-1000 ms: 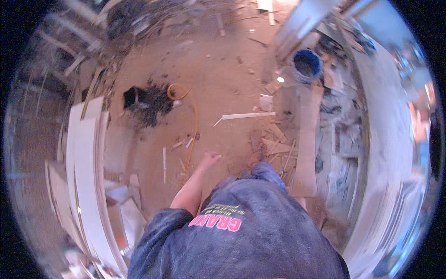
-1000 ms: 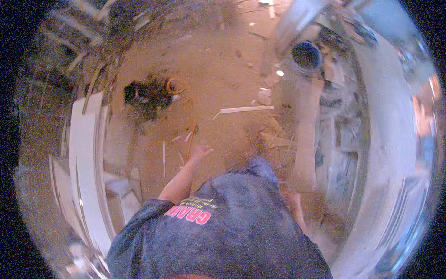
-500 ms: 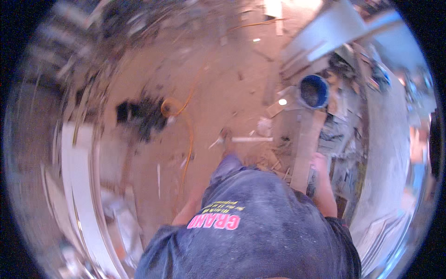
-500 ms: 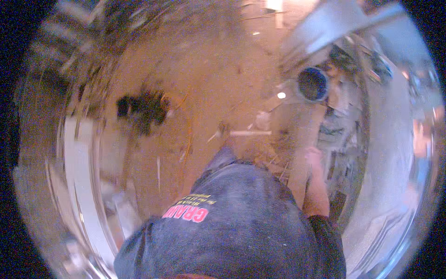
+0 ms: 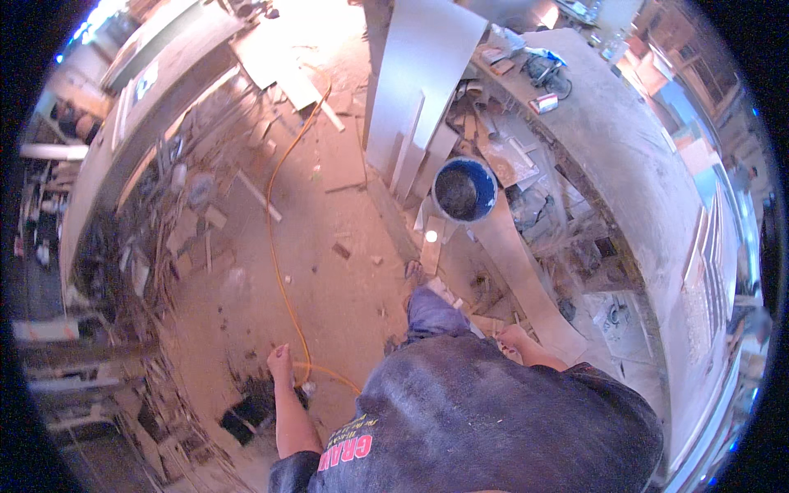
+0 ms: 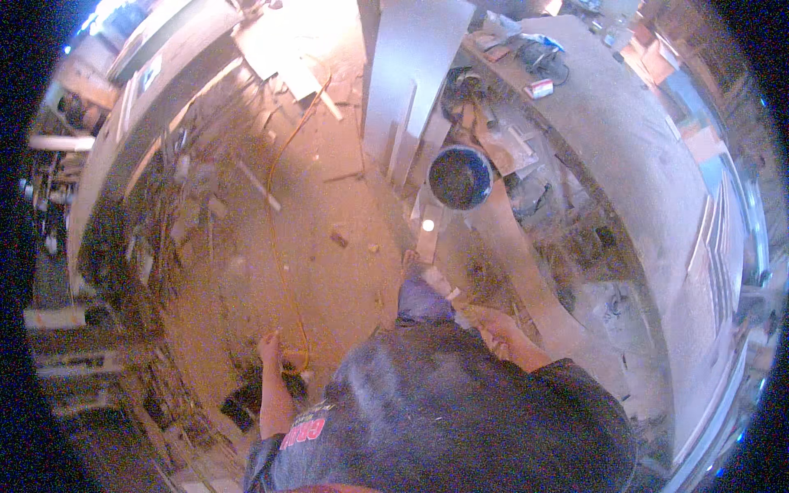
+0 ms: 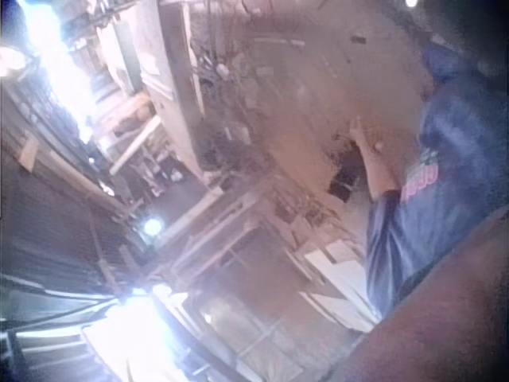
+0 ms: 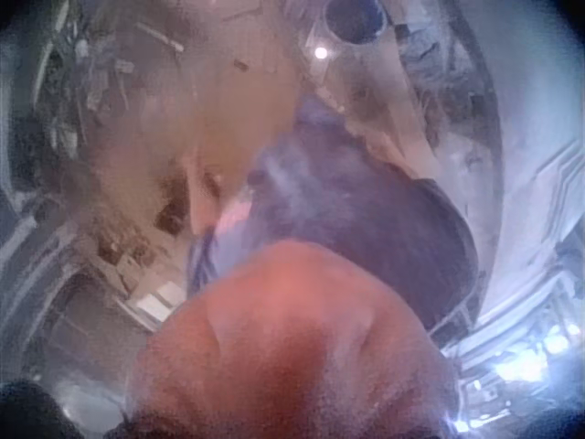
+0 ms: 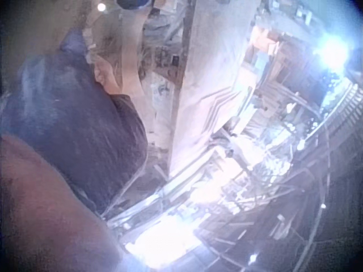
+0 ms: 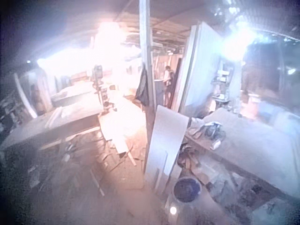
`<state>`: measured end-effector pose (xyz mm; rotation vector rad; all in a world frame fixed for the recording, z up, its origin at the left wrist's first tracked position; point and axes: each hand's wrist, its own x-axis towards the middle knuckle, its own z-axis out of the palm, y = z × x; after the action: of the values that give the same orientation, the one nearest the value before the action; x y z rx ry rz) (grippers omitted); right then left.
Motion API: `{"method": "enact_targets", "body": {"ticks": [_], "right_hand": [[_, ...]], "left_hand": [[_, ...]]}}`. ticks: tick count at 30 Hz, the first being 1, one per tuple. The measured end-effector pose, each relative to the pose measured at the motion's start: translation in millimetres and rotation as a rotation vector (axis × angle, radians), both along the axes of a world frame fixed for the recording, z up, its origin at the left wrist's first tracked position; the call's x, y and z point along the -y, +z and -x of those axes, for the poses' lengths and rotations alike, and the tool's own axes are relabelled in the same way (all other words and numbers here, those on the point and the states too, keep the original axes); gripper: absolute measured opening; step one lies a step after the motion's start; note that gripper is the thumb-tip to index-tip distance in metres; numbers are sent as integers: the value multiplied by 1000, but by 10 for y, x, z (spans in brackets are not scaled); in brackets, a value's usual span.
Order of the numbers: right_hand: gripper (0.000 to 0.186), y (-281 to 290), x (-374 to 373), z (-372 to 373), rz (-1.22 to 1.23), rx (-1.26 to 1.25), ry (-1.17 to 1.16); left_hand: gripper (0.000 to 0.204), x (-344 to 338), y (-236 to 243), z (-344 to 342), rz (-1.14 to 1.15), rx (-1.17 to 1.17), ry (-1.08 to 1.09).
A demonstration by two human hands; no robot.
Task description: The person uses a pneumatic nail gun to fasten a large white plywood sheet to a curved wooden frame. They repeatedly position the sheet, drive nails along its edges, and adjust placement while working in a cluttered workshop.
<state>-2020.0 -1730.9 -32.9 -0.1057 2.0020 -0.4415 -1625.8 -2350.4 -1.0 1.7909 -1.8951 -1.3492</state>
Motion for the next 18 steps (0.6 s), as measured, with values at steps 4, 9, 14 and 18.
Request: {"method": "enact_targets", "body": {"ticks": [4,9,14,18], "right_hand": [[18,-787,196,725,-49,-289,658],[19,-1129,839,2351,119,-612,619],[32,549,2760,3546,366,-557,-229],[35,836,3013,3858,392,-608,-454]], "left_hand": [[32,547,119,741,27,105,-87],[33,107,-494,1488,-114,-221,110],[33,154,-336,1933,-190,313,-245],[33,622,-354,2690,-208,385,-444]]}}
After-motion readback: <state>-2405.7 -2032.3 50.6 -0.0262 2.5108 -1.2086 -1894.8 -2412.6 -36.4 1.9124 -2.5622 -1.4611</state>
